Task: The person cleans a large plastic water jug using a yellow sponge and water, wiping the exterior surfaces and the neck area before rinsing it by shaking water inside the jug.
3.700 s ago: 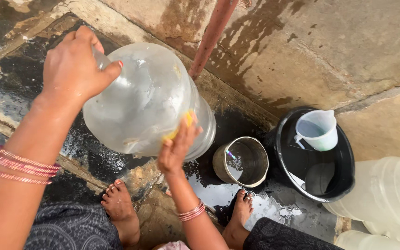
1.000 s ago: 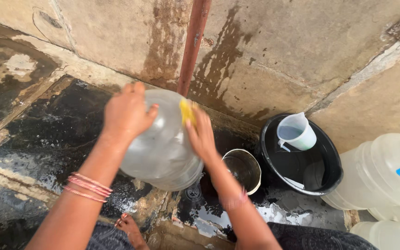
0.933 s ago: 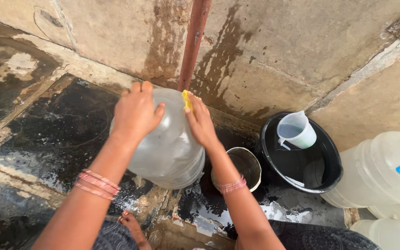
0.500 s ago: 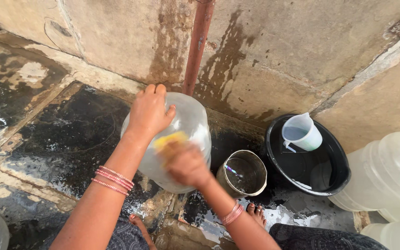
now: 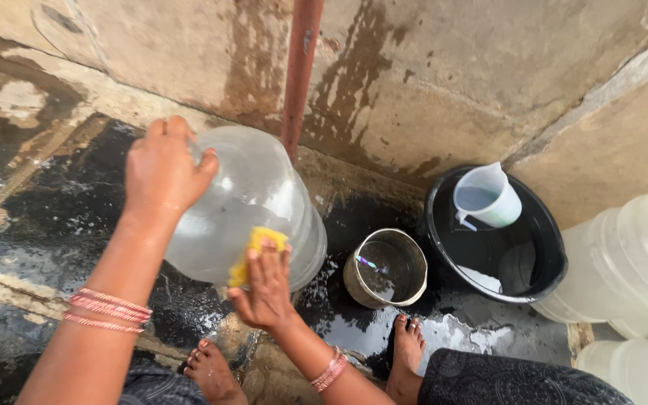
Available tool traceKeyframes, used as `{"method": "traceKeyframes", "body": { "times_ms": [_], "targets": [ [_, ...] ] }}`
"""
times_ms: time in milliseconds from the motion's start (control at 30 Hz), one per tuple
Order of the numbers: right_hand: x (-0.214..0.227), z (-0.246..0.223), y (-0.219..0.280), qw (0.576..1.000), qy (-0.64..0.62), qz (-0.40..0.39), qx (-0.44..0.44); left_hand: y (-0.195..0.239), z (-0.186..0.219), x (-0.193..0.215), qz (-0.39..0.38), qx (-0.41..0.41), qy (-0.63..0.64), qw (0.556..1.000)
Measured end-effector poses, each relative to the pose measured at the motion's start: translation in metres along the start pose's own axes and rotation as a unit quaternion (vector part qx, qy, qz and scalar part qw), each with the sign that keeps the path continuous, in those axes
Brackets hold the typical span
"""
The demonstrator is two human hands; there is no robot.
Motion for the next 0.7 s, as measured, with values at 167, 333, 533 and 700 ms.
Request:
{"method": "traceKeyframes", "body": {
  "times_ms": [167,333,533,700],
  "targets": [
    [-0.007,0.000,-0.017,0.998,0.050,0.032,-0.003,0.006,-0.024,0.002,-0.029,0.018,0.018,0.999],
    [-0.034,0.047,0.054,0.992,0.086,0.074,-0.053,0.019,-0.096,0.006,-0.070,0.046,-0.001,0.996],
    [-0.061,0.100,0.069,0.836,-0.197,0.098,-0.503,0.045,-0.174,-0.013,-0.045,0.015,0.198,0.979],
    [-0.033,-0.011,-0.034,0.955,-0.204,0.031,-0.215,0.043,-0.208,-0.040,0.024,0.095,0.303,0.948]
  ]
}}
Point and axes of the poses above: each hand's wrist, its own y-axis away from the middle knuckle, its own x-axis out of the back of the hand, z = x × y, the point moved 4 cm from there along -y, towards the middle knuckle, and after that the axes turned 11 degrees about -z, right-handed, at the moved point
